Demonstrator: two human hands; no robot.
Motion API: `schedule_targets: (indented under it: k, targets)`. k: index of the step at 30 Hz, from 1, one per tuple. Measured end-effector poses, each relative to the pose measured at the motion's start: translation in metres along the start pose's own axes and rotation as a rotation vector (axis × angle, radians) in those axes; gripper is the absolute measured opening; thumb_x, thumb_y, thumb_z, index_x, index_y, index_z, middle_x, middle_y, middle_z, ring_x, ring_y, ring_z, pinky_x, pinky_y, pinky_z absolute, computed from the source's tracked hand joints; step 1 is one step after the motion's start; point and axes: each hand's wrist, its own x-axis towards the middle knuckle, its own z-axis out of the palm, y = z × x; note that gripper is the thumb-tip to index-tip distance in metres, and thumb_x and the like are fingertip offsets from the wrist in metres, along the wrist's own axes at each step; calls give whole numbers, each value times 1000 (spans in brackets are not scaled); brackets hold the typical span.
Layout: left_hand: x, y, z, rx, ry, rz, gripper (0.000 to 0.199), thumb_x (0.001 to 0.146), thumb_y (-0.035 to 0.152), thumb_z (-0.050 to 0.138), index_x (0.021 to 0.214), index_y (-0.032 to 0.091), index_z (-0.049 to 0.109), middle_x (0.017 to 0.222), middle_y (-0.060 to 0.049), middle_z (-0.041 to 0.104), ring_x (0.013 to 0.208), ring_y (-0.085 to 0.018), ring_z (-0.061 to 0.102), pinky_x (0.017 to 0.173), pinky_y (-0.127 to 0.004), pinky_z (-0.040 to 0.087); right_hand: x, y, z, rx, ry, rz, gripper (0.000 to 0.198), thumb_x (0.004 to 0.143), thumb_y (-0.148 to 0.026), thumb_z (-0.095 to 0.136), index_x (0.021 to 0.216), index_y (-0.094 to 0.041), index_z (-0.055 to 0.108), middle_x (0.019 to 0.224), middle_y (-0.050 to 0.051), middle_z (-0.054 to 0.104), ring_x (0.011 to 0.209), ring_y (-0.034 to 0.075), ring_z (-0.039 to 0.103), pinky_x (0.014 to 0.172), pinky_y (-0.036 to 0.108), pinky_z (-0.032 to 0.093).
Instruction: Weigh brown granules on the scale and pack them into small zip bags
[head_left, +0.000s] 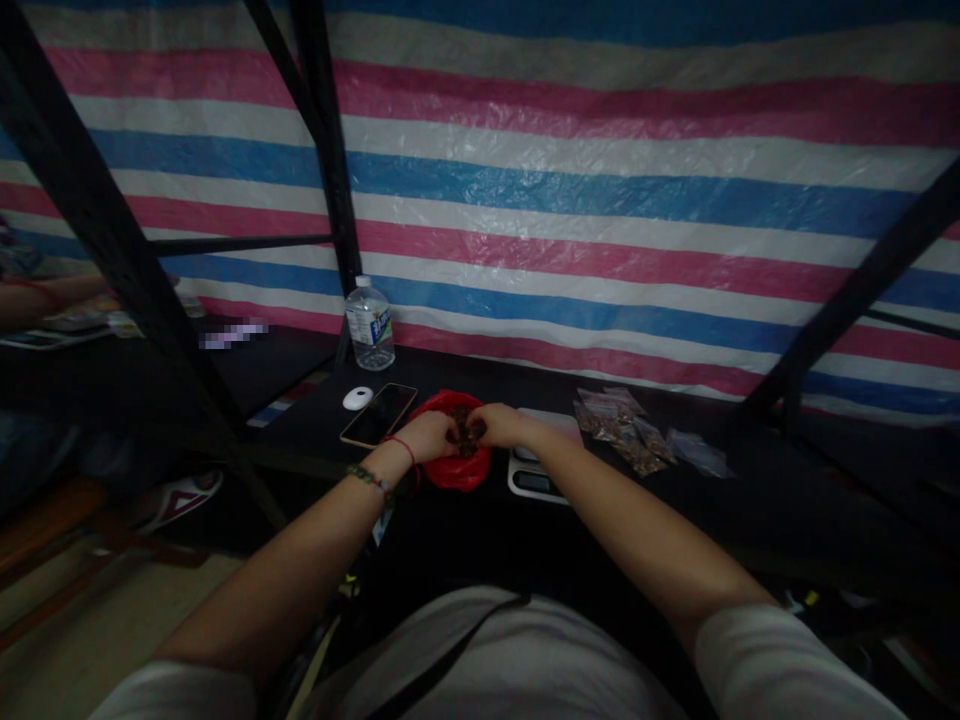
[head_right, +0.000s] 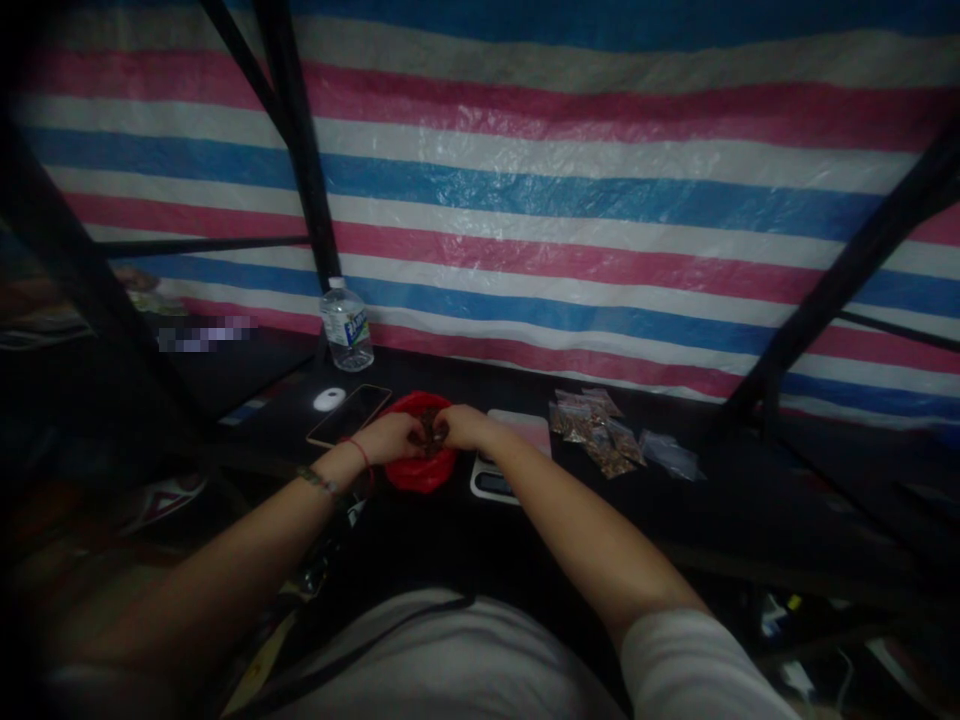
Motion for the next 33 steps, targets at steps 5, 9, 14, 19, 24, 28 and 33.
schedule_targets:
  k: [5,9,14,19,24,28,33]
  targets:
    - [0,-5,3,-80,42,-6,21,71,25,62,88,21,74,87,-3,73,79,-17,64,71,-23,44,5,3,5,66,2,-2,33,67,-13,65,99,-18,70,88,1,71,75,13,62,62,19,42]
    - [2,-8,7,-139,69,-23,21,71,23,61,89,19,72,87,-3,73,80,-17,65,71,-23,45,6,3,8,81,26,16,31,66,-13,67,96,-17,70,88,2,70,76,14,62,62,19,41]
    - [3,-14,10,-303,148,-58,24,74,25,60,95,18,70,93,-4,73,84,-17,66,74,-23,49,6,8,13,243,95,40,30,64,-13,71,94,-15,67,88,3,69,77,15,63,65,21,44]
    - [14,-23,8,-544,263,-9,24,73,19,61,95,15,68,97,-6,73,89,-18,67,82,-27,52,7,16,19,570,186,73,39,63,-6,72,99,-14,62,92,4,68,81,14,64,71,23,49]
    - [26,-23,7,-833,331,29,22,70,13,62,92,14,66,96,-8,73,88,-18,68,86,-33,53,7,18,22,752,267,59,47,65,-6,69,110,-16,61,99,5,68,84,15,64,73,27,52]
    - [21,-17,10,-931,342,84,25,69,9,61,94,14,65,100,-9,72,91,-19,68,87,-34,53,13,21,27,771,257,40,44,64,-7,70,107,-17,64,96,3,70,85,16,65,78,29,52]
    - [9,-6,11,-864,373,87,21,71,9,58,91,15,64,97,-7,72,90,-18,68,86,-33,54,18,25,36,777,271,20,40,62,-8,72,100,-18,66,90,1,70,82,16,65,77,29,52]
